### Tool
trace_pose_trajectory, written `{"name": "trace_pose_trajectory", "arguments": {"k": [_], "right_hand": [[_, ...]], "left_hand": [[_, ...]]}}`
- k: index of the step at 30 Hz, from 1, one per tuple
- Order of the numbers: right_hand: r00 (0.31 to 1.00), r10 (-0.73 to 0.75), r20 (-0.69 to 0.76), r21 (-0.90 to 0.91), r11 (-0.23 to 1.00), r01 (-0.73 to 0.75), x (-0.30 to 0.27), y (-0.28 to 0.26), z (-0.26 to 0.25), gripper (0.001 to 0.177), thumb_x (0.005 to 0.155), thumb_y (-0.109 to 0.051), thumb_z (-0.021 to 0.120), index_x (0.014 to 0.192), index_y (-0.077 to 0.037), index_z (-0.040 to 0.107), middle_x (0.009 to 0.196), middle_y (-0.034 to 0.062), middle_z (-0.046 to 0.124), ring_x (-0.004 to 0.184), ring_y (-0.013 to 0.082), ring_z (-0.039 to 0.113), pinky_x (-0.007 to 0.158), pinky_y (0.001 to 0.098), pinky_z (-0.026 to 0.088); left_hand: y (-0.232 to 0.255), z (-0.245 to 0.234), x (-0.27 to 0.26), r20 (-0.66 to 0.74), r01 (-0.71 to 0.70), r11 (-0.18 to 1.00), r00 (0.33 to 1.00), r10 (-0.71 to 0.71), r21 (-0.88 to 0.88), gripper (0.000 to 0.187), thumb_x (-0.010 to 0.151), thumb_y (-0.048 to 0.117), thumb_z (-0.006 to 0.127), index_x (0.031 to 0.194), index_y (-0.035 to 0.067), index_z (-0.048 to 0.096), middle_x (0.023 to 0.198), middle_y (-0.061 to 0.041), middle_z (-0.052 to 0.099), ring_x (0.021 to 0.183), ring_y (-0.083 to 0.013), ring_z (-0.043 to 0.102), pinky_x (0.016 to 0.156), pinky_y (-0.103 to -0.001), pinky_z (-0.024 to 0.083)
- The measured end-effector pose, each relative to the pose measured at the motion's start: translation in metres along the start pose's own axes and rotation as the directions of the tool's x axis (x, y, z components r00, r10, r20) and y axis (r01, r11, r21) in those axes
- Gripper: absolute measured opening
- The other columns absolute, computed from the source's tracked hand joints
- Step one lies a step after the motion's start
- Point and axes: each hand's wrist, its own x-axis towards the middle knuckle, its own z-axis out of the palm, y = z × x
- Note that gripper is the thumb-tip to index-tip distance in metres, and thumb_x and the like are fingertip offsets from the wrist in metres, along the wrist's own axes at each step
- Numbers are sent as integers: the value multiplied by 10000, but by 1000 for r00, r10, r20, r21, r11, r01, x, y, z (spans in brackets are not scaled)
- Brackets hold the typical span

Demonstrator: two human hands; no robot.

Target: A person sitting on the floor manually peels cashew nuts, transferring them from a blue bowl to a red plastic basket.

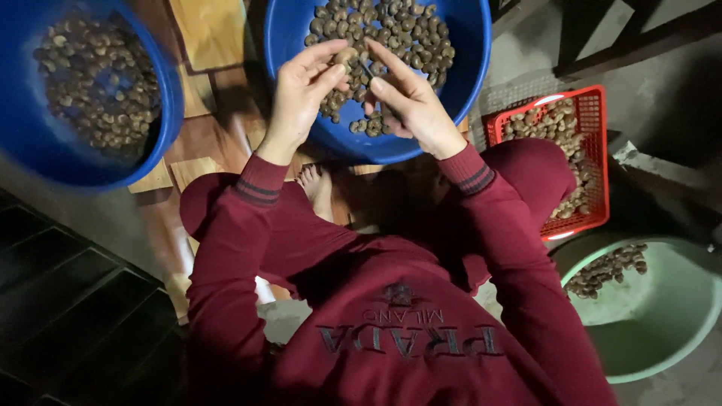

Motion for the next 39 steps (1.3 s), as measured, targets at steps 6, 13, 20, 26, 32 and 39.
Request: {"name": "trace_pose_trajectory", "arguments": {"k": [6,13,20,26,32,39], "right_hand": [[998,-64,-26,-71,996,62,5,21,-3,511,1081,-232,607,1571,-173,473,815,12,664,469,15,360,396,174,227],[999,-53,-3,47,997,53,9,24,2,525,1126,-229,482,1631,-182,346,850,22,666,443,11,366,355,170,202],[995,-85,-58,82,993,90,13,31,-7,474,1103,-256,517,1555,-117,480,847,40,685,440,23,390,353,179,239],[994,-110,21,-32,993,111,11,31,-3,528,1129,-165,526,1630,-158,361,876,8,636,508,19,373,416,178,244],[995,-98,9,-63,993,98,13,30,-5,497,1129,-215,511,1611,-172,396,865,17,659,487,16,377,397,169,244],[992,-122,-10,-141,983,120,10,28,-5,465,1128,-201,536,1584,-171,450,868,-2,663,495,7,397,409,164,275]], "left_hand": [[3,2,-1,33,11,1000,999,-10,-27,367,1006,-63,606,1370,-17,598,1192,-116,704,915,-150,665,880,-262,595],[-18,1,0,-22,-36,999,999,35,-20,368,998,-73,622,1358,-8,582,1162,-110,690,903,-161,663,868,-262,582],[-2,5,-1,-31,57,997,998,-59,-46,341,1002,-31,624,1342,-18,608,1130,-106,712,888,-159,701,852,-259,604],[-16,4,1,-48,3,999,999,-5,-40,349,988,-61,630,1333,-18,595,1142,-114,703,889,-160,682,853,-260,602],[-6,2,-2,5,39,994,999,-38,-105,376,1031,-43,590,1401,9,548,1198,-140,700,902,-168,680,857,-278,601],[-7,-5,3,61,202,938,979,-193,-282,326,1046,75,604,1354,-31,612,1064,-114,685,898,-148,672,839,-275,621]]}}
